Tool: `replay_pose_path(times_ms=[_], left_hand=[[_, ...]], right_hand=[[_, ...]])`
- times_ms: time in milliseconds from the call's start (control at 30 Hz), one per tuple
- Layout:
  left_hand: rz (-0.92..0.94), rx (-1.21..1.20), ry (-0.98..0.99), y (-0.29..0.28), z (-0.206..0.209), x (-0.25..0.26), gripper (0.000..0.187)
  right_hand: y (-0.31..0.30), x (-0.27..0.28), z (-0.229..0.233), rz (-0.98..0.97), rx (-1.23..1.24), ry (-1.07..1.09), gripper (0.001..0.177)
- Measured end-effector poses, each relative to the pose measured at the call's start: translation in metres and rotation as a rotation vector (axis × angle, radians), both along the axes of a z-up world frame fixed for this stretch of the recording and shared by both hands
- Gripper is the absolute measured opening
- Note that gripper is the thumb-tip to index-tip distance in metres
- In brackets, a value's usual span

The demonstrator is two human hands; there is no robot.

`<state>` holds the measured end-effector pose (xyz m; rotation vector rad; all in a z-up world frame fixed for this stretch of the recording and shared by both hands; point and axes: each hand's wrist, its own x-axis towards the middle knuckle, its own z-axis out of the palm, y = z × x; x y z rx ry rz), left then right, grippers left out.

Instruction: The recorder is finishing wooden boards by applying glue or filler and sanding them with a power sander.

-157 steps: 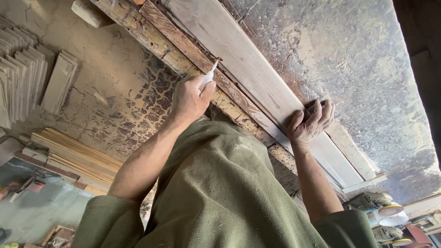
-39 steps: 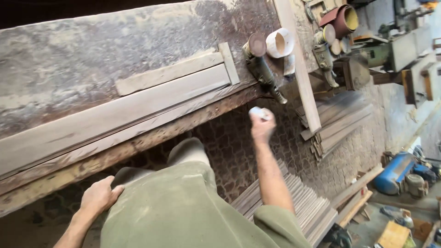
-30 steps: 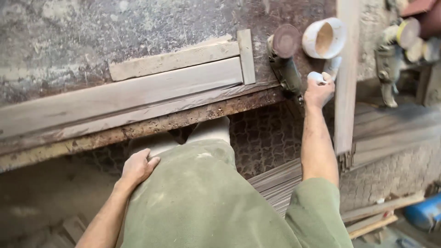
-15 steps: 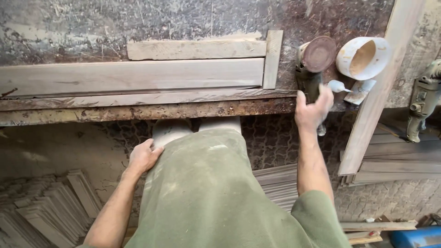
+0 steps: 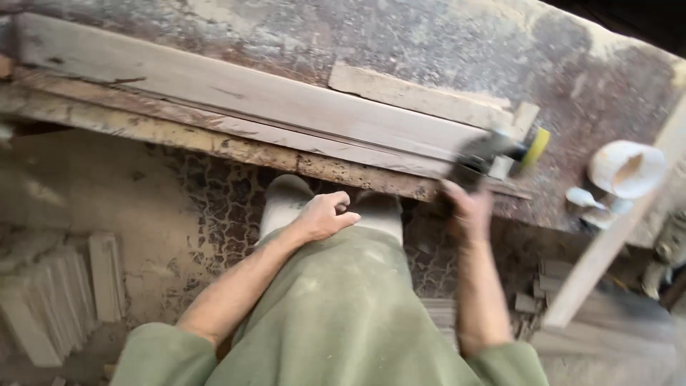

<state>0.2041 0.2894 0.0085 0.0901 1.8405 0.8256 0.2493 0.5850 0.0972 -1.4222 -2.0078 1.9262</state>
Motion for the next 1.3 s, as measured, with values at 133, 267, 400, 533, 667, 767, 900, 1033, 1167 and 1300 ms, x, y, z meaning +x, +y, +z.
replay_pose_path(times_ms=[133,267,400,533,667,767,900,1033,1167,1300], left_hand=[[-0.023,0.217,-0.094,-0.001,0.039,-0.029,0.074],[0.494,0.475,-0.259,-0.066,0.062,-0.021,0.026],[0.566,0.391,-0.230,-0.058,0.129,-0.019,0.030],[0.879,0.572,-0.437,-0.066,0.112,0.036,0.032],[0.571,0.449,-0.100,-0.066,0.085,0.064,0.016],[0.459,-0.120,0.094,-0.031,0.096,0.046,0.024],[0.368,-0.177,0.244,-0.001,0.059,0.055,0.035],[0.167,-0.126,0.189,0.046,0.043,0.059,0.063],[0.027,-0.020,0.184,0.111,0.035,0.066,0.053],[-0.124,-0.028,0.104,0.144,0.039,0.062,0.059]], right_hand=[[-0.099,-0.030,-0.073,-0.255,-0.526,0.232,0.048],[-0.193,-0.085,-0.021,-0.207,-0.742,0.370,0.047],[-0.223,-0.075,-0.028,0.007,-0.996,0.480,0.045],[-0.219,-0.053,-0.040,0.086,-1.158,0.490,0.048],[-0.203,-0.036,-0.048,-0.050,-1.417,0.512,0.044],[-0.187,-0.036,-0.075,0.021,-1.116,0.434,0.054],[-0.159,-0.027,-0.077,-0.087,-0.784,0.290,0.058],[-0.104,-0.004,-0.070,-0.294,-0.731,0.341,0.056],[-0.042,0.028,-0.073,-0.401,-0.632,0.384,0.050],[-0.010,0.056,-0.088,-0.489,-0.558,0.438,0.040]])
